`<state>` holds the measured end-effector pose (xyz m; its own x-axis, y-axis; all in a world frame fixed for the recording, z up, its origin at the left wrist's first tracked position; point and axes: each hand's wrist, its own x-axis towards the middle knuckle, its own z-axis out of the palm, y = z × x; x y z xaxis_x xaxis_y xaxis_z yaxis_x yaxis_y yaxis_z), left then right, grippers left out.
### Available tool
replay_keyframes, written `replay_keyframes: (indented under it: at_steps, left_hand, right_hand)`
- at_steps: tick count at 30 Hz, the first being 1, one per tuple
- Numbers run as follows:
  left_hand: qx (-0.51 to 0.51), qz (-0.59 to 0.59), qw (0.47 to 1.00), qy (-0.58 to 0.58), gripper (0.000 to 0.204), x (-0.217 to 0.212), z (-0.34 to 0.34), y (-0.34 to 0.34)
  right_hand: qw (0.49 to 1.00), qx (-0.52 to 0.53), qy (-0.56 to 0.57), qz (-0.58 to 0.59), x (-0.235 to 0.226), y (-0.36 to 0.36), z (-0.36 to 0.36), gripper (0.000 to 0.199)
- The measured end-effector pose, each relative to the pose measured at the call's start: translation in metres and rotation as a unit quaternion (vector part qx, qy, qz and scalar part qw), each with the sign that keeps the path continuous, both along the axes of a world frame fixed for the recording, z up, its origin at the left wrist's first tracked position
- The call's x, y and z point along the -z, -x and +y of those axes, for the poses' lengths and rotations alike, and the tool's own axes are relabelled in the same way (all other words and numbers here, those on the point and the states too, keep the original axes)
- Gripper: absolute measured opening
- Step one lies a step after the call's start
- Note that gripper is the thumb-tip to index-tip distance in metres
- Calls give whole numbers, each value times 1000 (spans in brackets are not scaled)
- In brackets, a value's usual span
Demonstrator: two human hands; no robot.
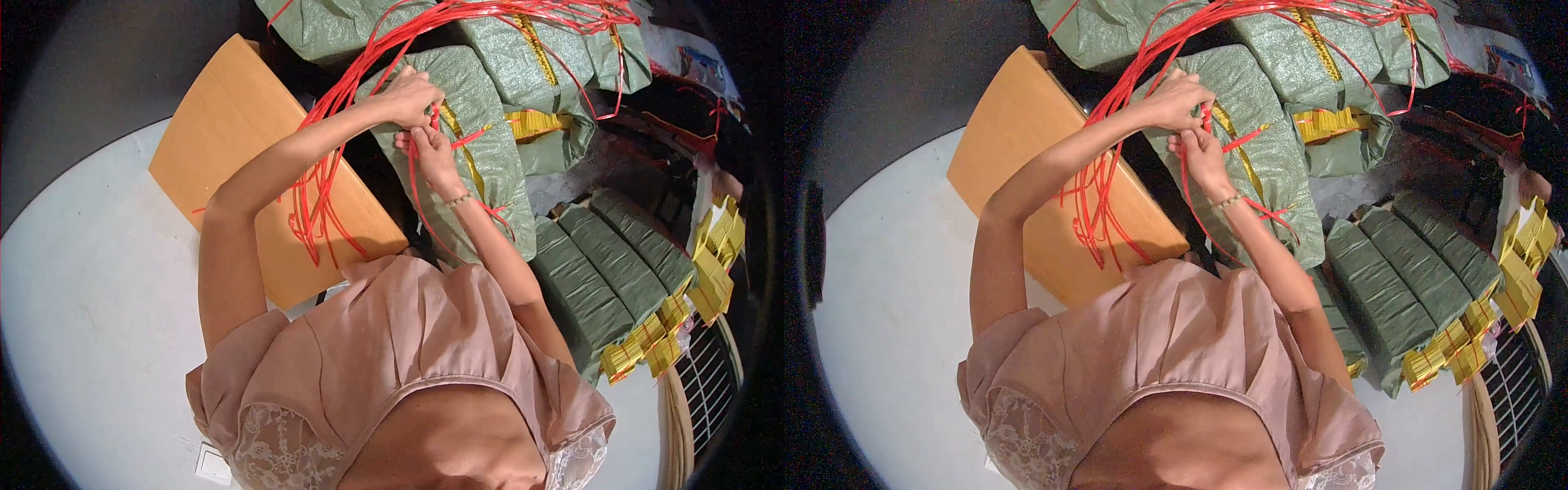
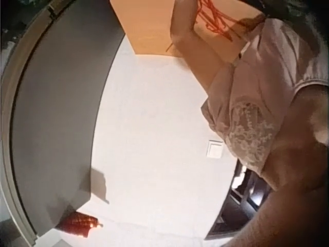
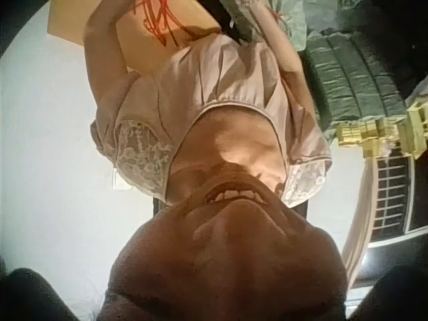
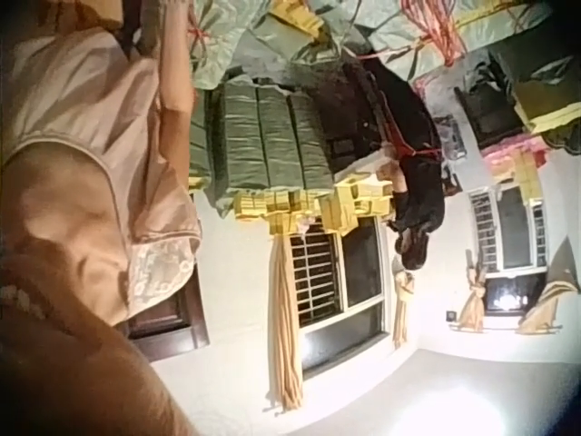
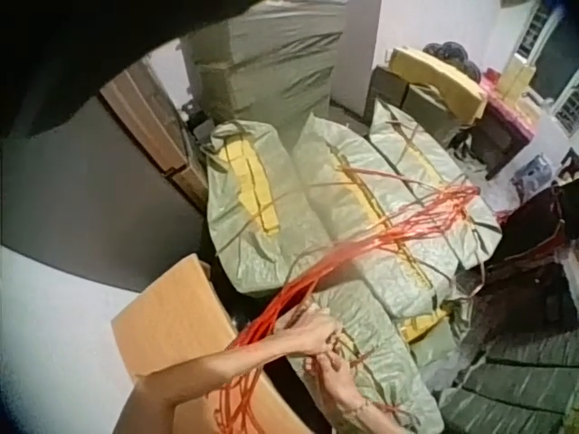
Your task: Tying red plastic strings to secure green woven bags and packing yellow paper items into bags.
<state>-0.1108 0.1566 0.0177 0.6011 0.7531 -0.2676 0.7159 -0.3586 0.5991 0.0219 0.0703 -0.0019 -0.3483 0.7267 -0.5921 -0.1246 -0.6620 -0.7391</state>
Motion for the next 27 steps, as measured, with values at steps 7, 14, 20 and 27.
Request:
replay_keyframes:
  at_steps: [7,14,20,27]
  left_hand:
    - [-94,-100,976,-169,22,7,-32,3]
    - [-176,-126,944,-248,23,20,-48,-5]
    - [-248,-187,903,-297,20,31,-59,-13]
    - [-327,-175,881,-293,16,37,-66,-19]
  right_hand:
    - [861,-174,-322,-352,-69,-39,50,22]
    - [815,-277,-448,-242,-34,-23,101,13]
    - [758,-342,-501,-240,-28,-31,104,13]
    - [755,-379,-489,-215,-27,-34,116,15]
